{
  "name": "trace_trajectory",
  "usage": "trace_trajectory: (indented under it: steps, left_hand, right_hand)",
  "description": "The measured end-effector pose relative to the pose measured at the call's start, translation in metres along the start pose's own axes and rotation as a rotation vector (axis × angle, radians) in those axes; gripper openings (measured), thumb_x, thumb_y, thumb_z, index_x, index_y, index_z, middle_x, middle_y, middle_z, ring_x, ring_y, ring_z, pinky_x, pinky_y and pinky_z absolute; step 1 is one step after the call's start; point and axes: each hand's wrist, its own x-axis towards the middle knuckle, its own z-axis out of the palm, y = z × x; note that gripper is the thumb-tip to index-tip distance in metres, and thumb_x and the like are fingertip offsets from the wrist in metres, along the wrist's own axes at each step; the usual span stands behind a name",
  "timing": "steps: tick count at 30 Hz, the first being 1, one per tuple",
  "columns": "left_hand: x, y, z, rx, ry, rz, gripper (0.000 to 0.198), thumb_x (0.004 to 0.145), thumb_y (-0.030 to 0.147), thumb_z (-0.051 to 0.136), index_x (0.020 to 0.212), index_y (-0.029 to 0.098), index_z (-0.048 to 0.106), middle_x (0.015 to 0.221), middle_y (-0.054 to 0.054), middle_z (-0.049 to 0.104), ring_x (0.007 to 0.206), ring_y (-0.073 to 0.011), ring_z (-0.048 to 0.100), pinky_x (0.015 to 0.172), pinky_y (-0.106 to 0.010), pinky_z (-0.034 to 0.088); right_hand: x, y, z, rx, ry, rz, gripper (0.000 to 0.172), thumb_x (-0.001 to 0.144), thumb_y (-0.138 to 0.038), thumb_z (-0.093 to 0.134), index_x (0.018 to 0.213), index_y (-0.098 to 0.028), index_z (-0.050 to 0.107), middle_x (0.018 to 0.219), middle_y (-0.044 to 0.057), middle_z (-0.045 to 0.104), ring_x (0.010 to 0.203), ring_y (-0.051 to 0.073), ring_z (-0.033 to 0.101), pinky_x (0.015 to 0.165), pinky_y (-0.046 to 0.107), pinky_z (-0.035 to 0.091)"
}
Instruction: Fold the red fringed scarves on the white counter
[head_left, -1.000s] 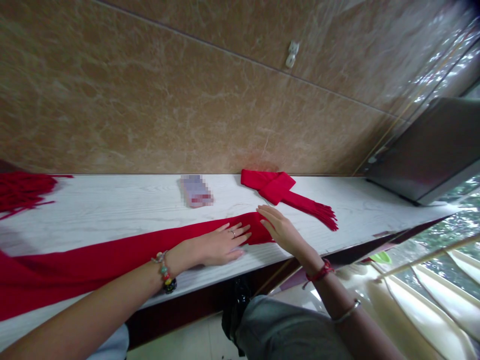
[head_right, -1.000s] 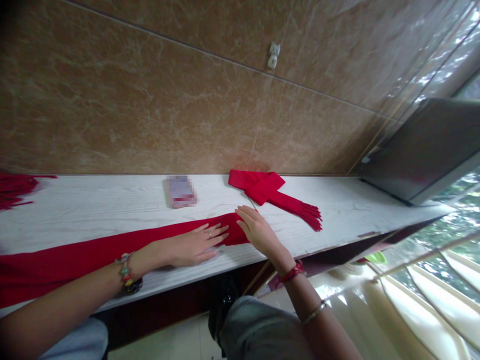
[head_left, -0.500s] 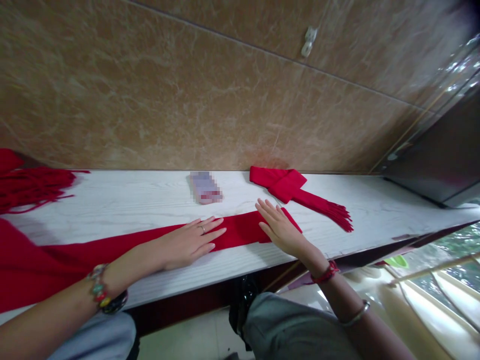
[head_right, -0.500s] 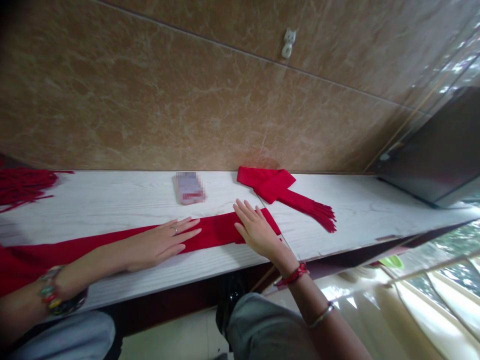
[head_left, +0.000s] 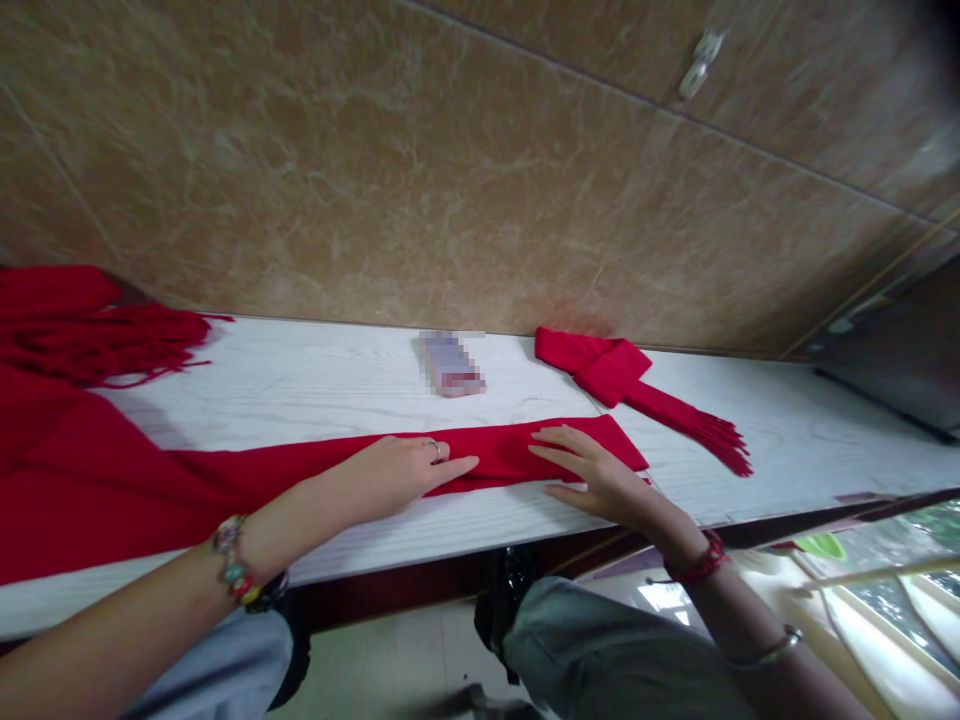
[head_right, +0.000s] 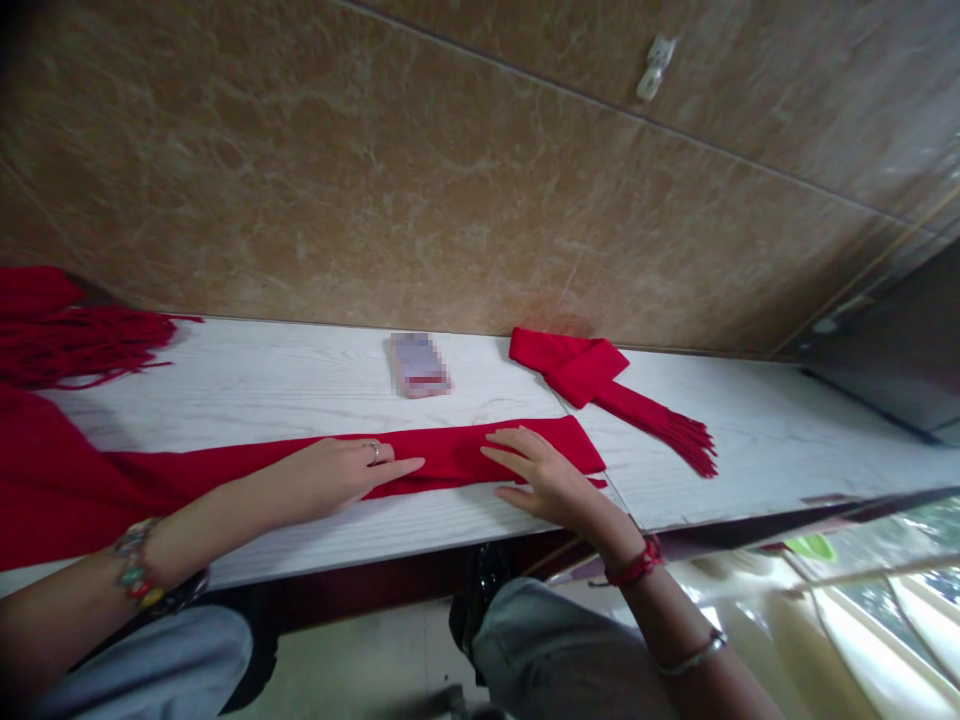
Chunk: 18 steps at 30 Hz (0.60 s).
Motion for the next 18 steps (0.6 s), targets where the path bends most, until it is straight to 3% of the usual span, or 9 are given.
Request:
trace_trajectory:
  steps: [3, 5, 8, 11, 14, 18]
  left_hand:
    - [0.001, -0.004, -0.001, -0.096, 0.054, -0.041, 0.053, 0.085, 0.005, 0.036, 0.129, 0.034, 0.034, 0.093, -0.001, 0.06, 0.071, -0.0108, 0.058, 0.061, -0.019, 0.04]
    - [0.002, -0.005, 0.0, -0.115, 0.087, -0.016, 0.047, 0.086, 0.009, 0.037, 0.125, 0.036, 0.04, 0.095, 0.0, 0.059, 0.071, -0.0103, 0.057, 0.061, -0.019, 0.04]
    - [0.005, -0.001, 0.002, -0.049, 0.107, 0.079, 0.028, 0.087, 0.023, 0.041, 0.113, 0.027, 0.052, 0.095, -0.004, 0.058, 0.075, -0.0138, 0.057, 0.061, -0.021, 0.041]
    - [0.011, 0.008, 0.004, 0.031, 0.151, 0.12, 0.031, 0.084, 0.035, 0.047, 0.112, 0.023, 0.051, 0.097, -0.007, 0.057, 0.082, -0.0177, 0.056, 0.061, -0.024, 0.042]
    - [0.021, 0.019, 0.004, 0.078, 0.157, 0.105, 0.033, 0.082, 0.026, 0.05, 0.115, 0.021, 0.047, 0.095, -0.007, 0.058, 0.081, -0.0186, 0.056, 0.059, -0.025, 0.043]
    - [0.036, 0.033, 0.003, 0.061, 0.164, 0.043, 0.023, 0.078, 0.022, 0.056, 0.099, 0.015, 0.052, 0.089, -0.007, 0.059, 0.08, -0.0203, 0.057, 0.06, -0.028, 0.045]
  right_hand:
    - [0.001, -0.005, -0.005, -0.056, 0.044, -0.035, 0.034, 0.079, -0.015, 0.049, 0.113, -0.018, 0.053, 0.1, 0.01, 0.06, 0.096, 0.022, 0.054, 0.081, 0.04, 0.048]
    - [0.001, -0.004, -0.003, -0.106, 0.057, -0.031, 0.032, 0.079, -0.009, 0.043, 0.108, -0.017, 0.055, 0.092, 0.01, 0.061, 0.089, 0.021, 0.056, 0.076, 0.038, 0.05]
    - [-0.002, 0.0, 0.005, -0.146, 0.082, -0.022, 0.03, 0.079, -0.008, 0.04, 0.104, -0.017, 0.054, 0.088, 0.009, 0.061, 0.082, 0.02, 0.057, 0.072, 0.036, 0.05]
    - [-0.004, 0.003, 0.012, -0.196, 0.094, -0.032, 0.025, 0.082, -0.012, 0.041, 0.102, -0.016, 0.054, 0.086, 0.01, 0.061, 0.079, 0.02, 0.056, 0.071, 0.036, 0.049]
    - [-0.002, 0.001, 0.017, -0.237, 0.123, -0.03, 0.021, 0.084, -0.011, 0.039, 0.097, -0.015, 0.055, 0.082, 0.01, 0.06, 0.074, 0.02, 0.056, 0.069, 0.035, 0.048]
    - [-0.001, 0.002, 0.02, -0.159, 0.232, 0.013, 0.018, 0.085, -0.014, 0.04, 0.094, -0.015, 0.056, 0.078, 0.009, 0.061, 0.072, 0.019, 0.055, 0.065, 0.032, 0.048]
